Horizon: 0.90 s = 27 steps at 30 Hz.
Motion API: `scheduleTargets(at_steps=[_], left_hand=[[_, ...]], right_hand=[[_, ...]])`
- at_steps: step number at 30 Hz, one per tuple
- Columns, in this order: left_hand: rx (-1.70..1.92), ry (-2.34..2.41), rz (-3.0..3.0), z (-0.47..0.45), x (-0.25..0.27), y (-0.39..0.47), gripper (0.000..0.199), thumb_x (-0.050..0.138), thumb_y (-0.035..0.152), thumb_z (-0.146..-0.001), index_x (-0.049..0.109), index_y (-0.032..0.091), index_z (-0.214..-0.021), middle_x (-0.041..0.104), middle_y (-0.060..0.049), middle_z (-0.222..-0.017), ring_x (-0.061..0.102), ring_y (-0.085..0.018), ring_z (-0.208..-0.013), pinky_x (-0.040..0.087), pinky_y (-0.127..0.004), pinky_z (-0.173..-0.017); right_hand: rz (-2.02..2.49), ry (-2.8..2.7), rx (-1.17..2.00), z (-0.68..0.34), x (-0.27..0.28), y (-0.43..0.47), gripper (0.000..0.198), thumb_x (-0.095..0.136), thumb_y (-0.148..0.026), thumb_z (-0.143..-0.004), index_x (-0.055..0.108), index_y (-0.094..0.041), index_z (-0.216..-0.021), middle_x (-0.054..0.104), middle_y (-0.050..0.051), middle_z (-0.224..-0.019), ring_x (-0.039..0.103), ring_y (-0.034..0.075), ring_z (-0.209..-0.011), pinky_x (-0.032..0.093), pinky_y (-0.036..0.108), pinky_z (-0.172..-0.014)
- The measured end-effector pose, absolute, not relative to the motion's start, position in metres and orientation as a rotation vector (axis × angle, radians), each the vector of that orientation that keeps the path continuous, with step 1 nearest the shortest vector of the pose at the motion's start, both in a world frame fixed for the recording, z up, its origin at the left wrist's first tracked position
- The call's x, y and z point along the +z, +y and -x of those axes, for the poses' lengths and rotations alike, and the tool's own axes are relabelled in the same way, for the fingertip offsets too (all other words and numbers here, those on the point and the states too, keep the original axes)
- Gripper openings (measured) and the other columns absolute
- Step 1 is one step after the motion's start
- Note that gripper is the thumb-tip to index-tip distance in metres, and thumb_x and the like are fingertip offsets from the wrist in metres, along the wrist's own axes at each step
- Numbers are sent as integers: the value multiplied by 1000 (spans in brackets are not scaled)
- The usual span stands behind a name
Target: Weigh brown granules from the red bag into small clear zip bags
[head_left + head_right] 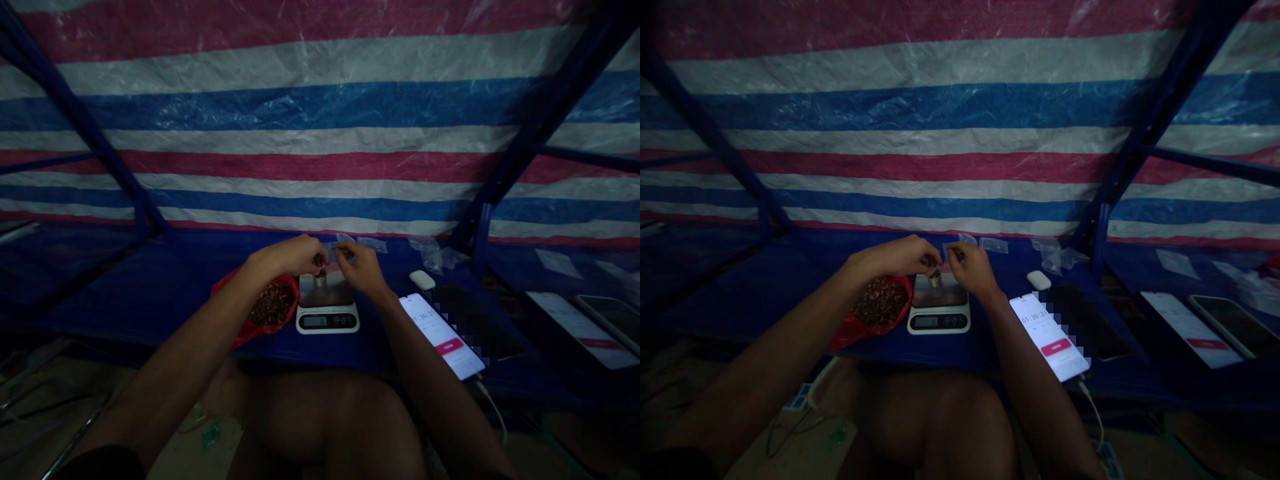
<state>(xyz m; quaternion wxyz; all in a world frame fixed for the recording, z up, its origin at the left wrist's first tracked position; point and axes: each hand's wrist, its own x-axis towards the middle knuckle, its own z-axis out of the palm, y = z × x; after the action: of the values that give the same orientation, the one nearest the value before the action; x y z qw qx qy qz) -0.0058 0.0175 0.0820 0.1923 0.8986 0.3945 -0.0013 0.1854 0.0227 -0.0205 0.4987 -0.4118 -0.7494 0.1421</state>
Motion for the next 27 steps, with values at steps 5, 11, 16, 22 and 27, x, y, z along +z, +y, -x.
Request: scheduleTargets(at_steps=[5, 11, 16, 22, 27], left_hand=[[56, 1062, -2464, 8, 74, 22, 28, 66, 11, -82, 78, 22, -106, 81, -2, -98, 73, -19, -92, 50, -26, -80], [216, 1015, -2502, 12, 75, 18, 28, 60, 17, -90, 75, 19, -113, 79, -3, -108, 72, -18, -96, 49, -25, -86], [210, 1199, -2492, 48, 84, -3, 28, 54, 18, -92, 76, 20, -109, 79, -4, -111, 71, -19, -97, 50, -26, -86], [-184, 1592, -2213, 93, 47, -24, 30, 69, 20, -78, 74, 20, -107, 80, -5, -101, 73, -22, -86, 54, -28, -72], [75, 1423, -2288, 84, 18, -31, 51, 81, 28, -70, 68, 20, -118, 75, -9, -121, 71, -23, -102, 55, -30, -86]], right_hand=[[1014, -1819, 356, -185, -19, 21, 19, 57, -25, -92, 75, -20, -95, 77, 6, -88, 71, 22, -79, 52, 34, -73], [1021, -1828, 346, -186, -19, 21, 19, 58, -25, -92, 76, -21, -96, 77, 5, -88, 69, 20, -74, 52, 32, -72], [1045, -1850, 339, -186, -20, 21, 20, 58, -25, -92, 76, -19, -100, 77, 6, -88, 67, 19, -71, 51, 32, -71], [1057, -1861, 356, -184, -21, 20, 21, 58, -25, -91, 76, -20, -100, 77, 5, -85, 66, 19, -68, 49, 32, -67], [1057, -1864, 371, -183, -21, 18, 21, 57, -27, -92, 76, -20, -99, 76, 5, -81, 65, 20, -65, 48, 32, -64]])
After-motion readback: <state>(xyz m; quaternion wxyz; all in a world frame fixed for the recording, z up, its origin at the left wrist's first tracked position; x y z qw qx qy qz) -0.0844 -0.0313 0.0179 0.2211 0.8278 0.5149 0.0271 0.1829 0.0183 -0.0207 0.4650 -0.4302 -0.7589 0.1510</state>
